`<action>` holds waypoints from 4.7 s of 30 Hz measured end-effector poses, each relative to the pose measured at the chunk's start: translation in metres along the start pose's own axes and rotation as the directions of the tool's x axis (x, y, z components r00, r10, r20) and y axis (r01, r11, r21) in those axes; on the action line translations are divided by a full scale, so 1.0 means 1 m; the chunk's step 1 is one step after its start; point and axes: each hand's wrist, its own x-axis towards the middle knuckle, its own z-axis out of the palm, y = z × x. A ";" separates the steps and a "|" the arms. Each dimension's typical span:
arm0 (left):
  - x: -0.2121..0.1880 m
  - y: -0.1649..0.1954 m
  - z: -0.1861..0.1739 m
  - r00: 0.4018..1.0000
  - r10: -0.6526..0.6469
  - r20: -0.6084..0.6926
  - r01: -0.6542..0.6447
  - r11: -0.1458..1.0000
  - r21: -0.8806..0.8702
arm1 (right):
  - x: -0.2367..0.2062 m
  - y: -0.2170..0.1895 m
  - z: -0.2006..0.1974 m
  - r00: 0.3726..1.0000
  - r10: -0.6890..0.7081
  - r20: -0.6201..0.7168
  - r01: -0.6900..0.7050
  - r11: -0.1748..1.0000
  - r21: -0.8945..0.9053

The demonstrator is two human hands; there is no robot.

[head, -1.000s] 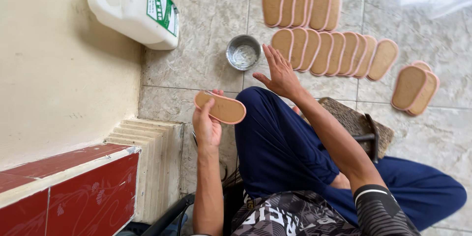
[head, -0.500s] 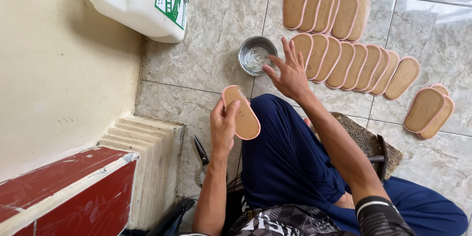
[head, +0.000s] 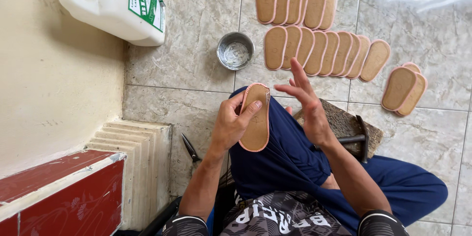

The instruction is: The person sits on the floor and uses a hammer and chisel to trim the edges of a shoe insole placed on a wooden block. They repeatedly strike the chisel along the perimeter to remove excess material, then inspect the insole and continue trimming.

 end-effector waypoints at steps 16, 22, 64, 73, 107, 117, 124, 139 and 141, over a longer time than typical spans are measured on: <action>-0.028 0.024 0.033 0.997 0.072 0.042 -0.075 0.994 0.076 | -0.032 -0.029 -0.011 0.984 -0.151 -0.089 0.108 0.924 -0.367; -0.030 0.025 0.038 0.994 0.100 0.038 -0.103 0.991 0.088 | -0.036 -0.027 -0.011 0.974 -0.178 -0.141 0.099 0.893 -0.440; -0.040 0.022 0.075 0.880 0.460 -0.117 -0.378 0.829 0.413 | -0.066 -0.042 0.016 0.927 -0.347 -0.143 0.263 0.873 -0.410; -0.032 0.003 0.088 0.891 0.395 -0.225 -0.356 0.914 0.194 | -0.083 -0.040 0.017 0.934 -0.299 -0.198 0.183 0.873 -0.452; -0.052 -0.009 0.129 0.944 0.329 -0.041 -0.331 0.941 -0.075 | -0.092 -0.044 -0.002 0.815 -0.465 -0.345 0.328 0.862 -0.387; -0.048 -0.006 0.115 0.929 0.364 -0.072 -0.371 0.914 -0.164 | -0.133 -0.017 -0.002 0.801 -0.290 -0.523 0.020 0.888 -0.460; -0.048 -0.009 0.113 0.966 0.232 0.117 -0.152 0.869 -0.470 | -0.140 0.007 -0.010 0.684 -0.094 -0.724 0.075 0.995 -0.059; -0.028 -0.013 0.132 0.650 0.328 0.685 0.681 0.147 -0.717 | -0.145 0.009 -0.013 0.624 0.034 -0.781 0.246 0.939 0.238; -0.026 -0.014 0.128 0.660 0.372 0.653 0.661 0.124 -0.740 | -0.141 0.007 -0.012 0.616 0.085 -0.783 0.216 0.938 0.272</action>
